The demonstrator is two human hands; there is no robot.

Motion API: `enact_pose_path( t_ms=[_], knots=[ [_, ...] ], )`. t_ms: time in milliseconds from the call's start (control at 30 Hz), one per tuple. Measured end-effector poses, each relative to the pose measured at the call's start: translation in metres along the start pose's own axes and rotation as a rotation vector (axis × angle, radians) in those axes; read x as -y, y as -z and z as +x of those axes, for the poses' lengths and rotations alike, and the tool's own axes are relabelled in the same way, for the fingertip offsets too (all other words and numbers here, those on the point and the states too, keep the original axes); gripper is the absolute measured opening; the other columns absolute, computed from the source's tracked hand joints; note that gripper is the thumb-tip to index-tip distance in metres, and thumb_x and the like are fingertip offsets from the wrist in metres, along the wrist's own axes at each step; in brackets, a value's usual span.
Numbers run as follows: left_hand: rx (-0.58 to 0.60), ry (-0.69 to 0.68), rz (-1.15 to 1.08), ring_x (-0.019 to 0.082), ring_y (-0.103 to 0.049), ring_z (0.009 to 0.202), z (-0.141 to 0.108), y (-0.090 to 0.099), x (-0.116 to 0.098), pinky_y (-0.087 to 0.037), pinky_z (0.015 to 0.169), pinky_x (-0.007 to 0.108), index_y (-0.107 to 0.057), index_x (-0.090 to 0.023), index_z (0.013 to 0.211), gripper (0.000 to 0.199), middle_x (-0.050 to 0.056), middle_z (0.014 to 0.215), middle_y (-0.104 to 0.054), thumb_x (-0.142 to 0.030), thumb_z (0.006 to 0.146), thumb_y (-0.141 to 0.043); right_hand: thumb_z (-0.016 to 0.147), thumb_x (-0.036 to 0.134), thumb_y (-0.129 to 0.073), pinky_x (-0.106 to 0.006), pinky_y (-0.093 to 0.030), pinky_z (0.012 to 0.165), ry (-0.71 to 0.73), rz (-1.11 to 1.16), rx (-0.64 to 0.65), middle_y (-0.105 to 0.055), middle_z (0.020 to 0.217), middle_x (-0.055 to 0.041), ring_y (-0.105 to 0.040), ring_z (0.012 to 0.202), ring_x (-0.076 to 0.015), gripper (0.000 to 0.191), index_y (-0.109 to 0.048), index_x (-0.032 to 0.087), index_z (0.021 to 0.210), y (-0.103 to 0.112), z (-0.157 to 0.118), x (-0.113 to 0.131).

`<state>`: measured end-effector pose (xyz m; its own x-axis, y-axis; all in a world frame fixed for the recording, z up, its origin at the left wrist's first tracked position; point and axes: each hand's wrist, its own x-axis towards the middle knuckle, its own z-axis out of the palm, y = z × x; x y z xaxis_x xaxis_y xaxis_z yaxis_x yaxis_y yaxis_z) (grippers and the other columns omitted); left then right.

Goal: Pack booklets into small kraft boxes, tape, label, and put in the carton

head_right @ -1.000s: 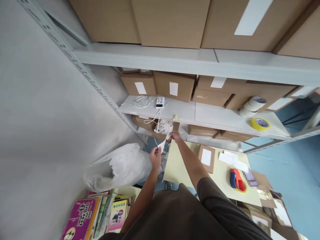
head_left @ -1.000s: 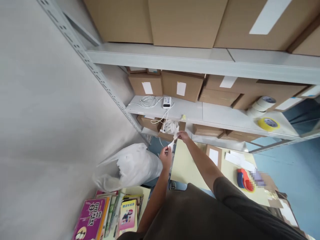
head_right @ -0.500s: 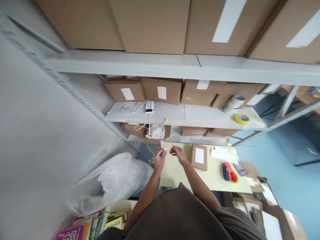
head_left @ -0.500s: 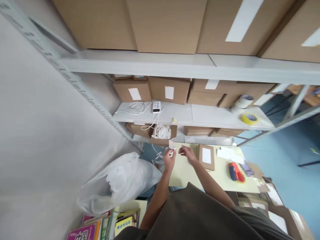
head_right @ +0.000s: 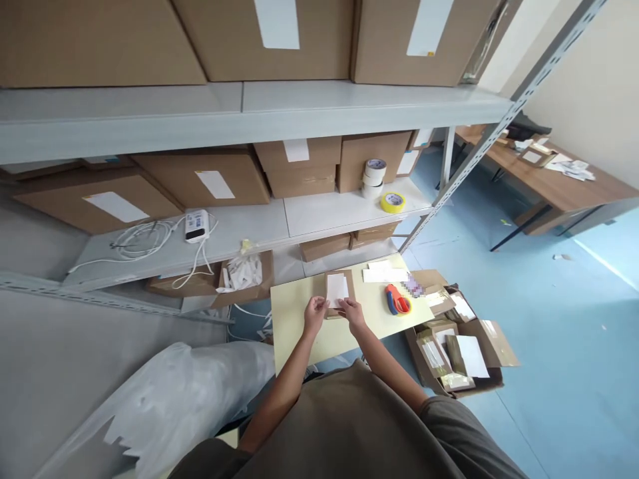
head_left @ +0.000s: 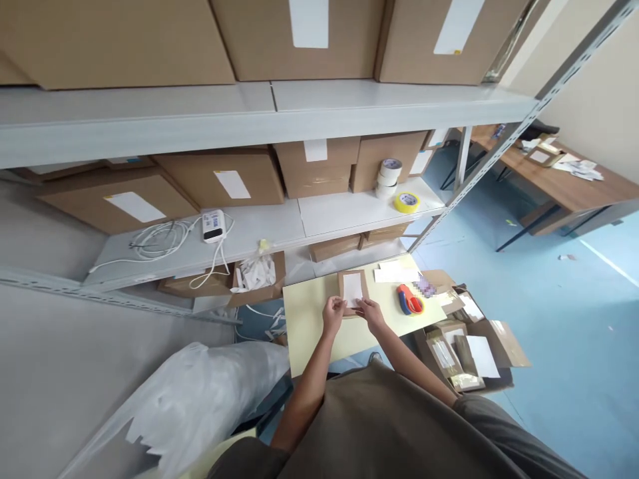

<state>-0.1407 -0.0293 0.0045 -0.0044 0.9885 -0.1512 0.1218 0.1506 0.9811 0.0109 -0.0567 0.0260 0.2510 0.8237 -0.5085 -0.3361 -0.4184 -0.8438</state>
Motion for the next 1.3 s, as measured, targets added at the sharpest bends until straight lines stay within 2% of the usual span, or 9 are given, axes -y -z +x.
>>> enact_pose_path(
  t_ms=[167, 267, 400, 733, 1033, 1100, 1167, 1233, 1300],
  knots=[
    [-0.046, 0.075, 0.046, 0.019, -0.070, 0.073, -0.001, -0.037, 0.021, -0.053, 0.075, 0.030, -0.060, -0.023, 0.086, 0.020, 0.000, 0.074, -0.071, -0.035, 0.078, -0.074, 0.071, 0.058, -0.077, -0.030, -0.048, 0.064, 0.037, -0.279, -0.043, -0.070, 0.069, -0.0041, -0.068, 0.068, -0.0214, 0.041, -0.074, 0.018, 0.083, 0.039, 0.019, -0.015],
    [-0.095, 0.115, 0.175, 0.018, -0.069, 0.071, -0.001, -0.056, 0.026, -0.051, 0.074, 0.028, -0.057, -0.024, 0.080, 0.015, -0.001, 0.071, -0.069, -0.027, 0.077, -0.072, 0.077, 0.040, -0.073, -0.029, -0.047, 0.065, 0.131, -0.584, -0.145, -0.068, 0.064, -0.0010, -0.065, 0.065, -0.0205, 0.037, -0.078, 0.016, 0.104, 0.055, 0.035, -0.020],
    [-0.130, 0.212, 0.324, 0.018, -0.070, 0.072, 0.000, -0.075, 0.029, -0.050, 0.075, 0.028, -0.055, -0.024, 0.077, 0.016, -0.001, 0.072, -0.070, -0.022, 0.078, -0.071, 0.079, 0.025, -0.069, -0.027, -0.047, 0.070, 0.177, -0.803, -0.203, -0.070, 0.072, -0.0002, -0.068, 0.073, -0.0201, 0.050, -0.069, 0.017, 0.129, 0.065, 0.052, -0.028],
    [-0.147, 0.341, 0.588, 0.021, -0.074, 0.085, 0.001, -0.100, 0.036, -0.051, 0.078, 0.029, -0.060, -0.024, 0.088, 0.011, 0.004, 0.087, -0.077, -0.021, 0.084, -0.070, 0.076, 0.019, -0.073, -0.031, -0.046, 0.079, 0.051, -0.683, -0.073, -0.071, 0.075, 0.0000, -0.070, 0.084, -0.0242, 0.048, -0.065, 0.025, 0.123, 0.084, 0.080, -0.048],
    [-0.090, 0.419, 0.960, 0.032, -0.074, 0.099, 0.010, -0.106, 0.017, -0.052, 0.086, 0.039, -0.067, -0.019, 0.093, 0.020, 0.016, 0.098, -0.077, -0.034, 0.084, -0.076, 0.083, 0.037, -0.076, -0.041, -0.044, 0.096, -0.023, -0.873, 0.046, -0.075, 0.113, -0.0153, -0.067, 0.116, -0.0333, 0.064, -0.054, 0.026, 0.142, 0.097, 0.091, -0.043],
    [-0.032, 0.371, 1.012, 0.033, -0.071, 0.109, 0.014, -0.103, 0.011, -0.052, 0.091, 0.041, -0.070, -0.017, 0.102, 0.024, 0.019, 0.108, -0.076, -0.035, 0.086, -0.074, 0.086, 0.034, -0.074, -0.041, -0.043, 0.100, 0.028, -0.930, 0.069, -0.071, 0.125, -0.0172, -0.063, 0.123, -0.0339, 0.072, -0.048, 0.026, 0.152, 0.097, 0.091, -0.040],
    [0.058, 0.202, 1.052, 0.033, -0.062, 0.127, 0.019, -0.101, 0.008, -0.049, 0.102, 0.042, -0.070, -0.018, 0.117, 0.029, 0.020, 0.129, -0.071, -0.028, 0.090, -0.067, 0.088, 0.031, -0.071, -0.042, -0.041, 0.105, 0.112, -0.995, 0.113, -0.062, 0.142, -0.0179, -0.056, 0.131, -0.0348, 0.078, -0.040, 0.028, 0.160, 0.096, 0.091, -0.037],
    [0.178, 0.016, 1.047, 0.032, -0.045, 0.147, 0.025, -0.099, 0.008, -0.040, 0.116, 0.045, -0.066, -0.023, 0.134, 0.044, 0.015, 0.152, -0.058, -0.023, 0.090, -0.063, 0.090, 0.028, -0.068, -0.043, -0.038, 0.110, 0.169, -1.036, 0.175, -0.050, 0.157, -0.0166, -0.050, 0.139, -0.0361, 0.078, -0.038, 0.030, 0.162, 0.094, 0.091, -0.036],
    [0.301, -0.032, 1.011, 0.033, -0.027, 0.158, 0.033, -0.098, 0.011, -0.028, 0.125, 0.049, -0.059, -0.028, 0.146, 0.057, 0.009, 0.166, -0.043, -0.027, 0.089, -0.065, 0.092, 0.027, -0.065, -0.045, -0.035, 0.114, 0.170, -1.054, 0.232, -0.041, 0.165, -0.0144, -0.045, 0.144, -0.0364, 0.074, -0.040, 0.031, 0.162, 0.092, 0.093, -0.037]
  ],
)
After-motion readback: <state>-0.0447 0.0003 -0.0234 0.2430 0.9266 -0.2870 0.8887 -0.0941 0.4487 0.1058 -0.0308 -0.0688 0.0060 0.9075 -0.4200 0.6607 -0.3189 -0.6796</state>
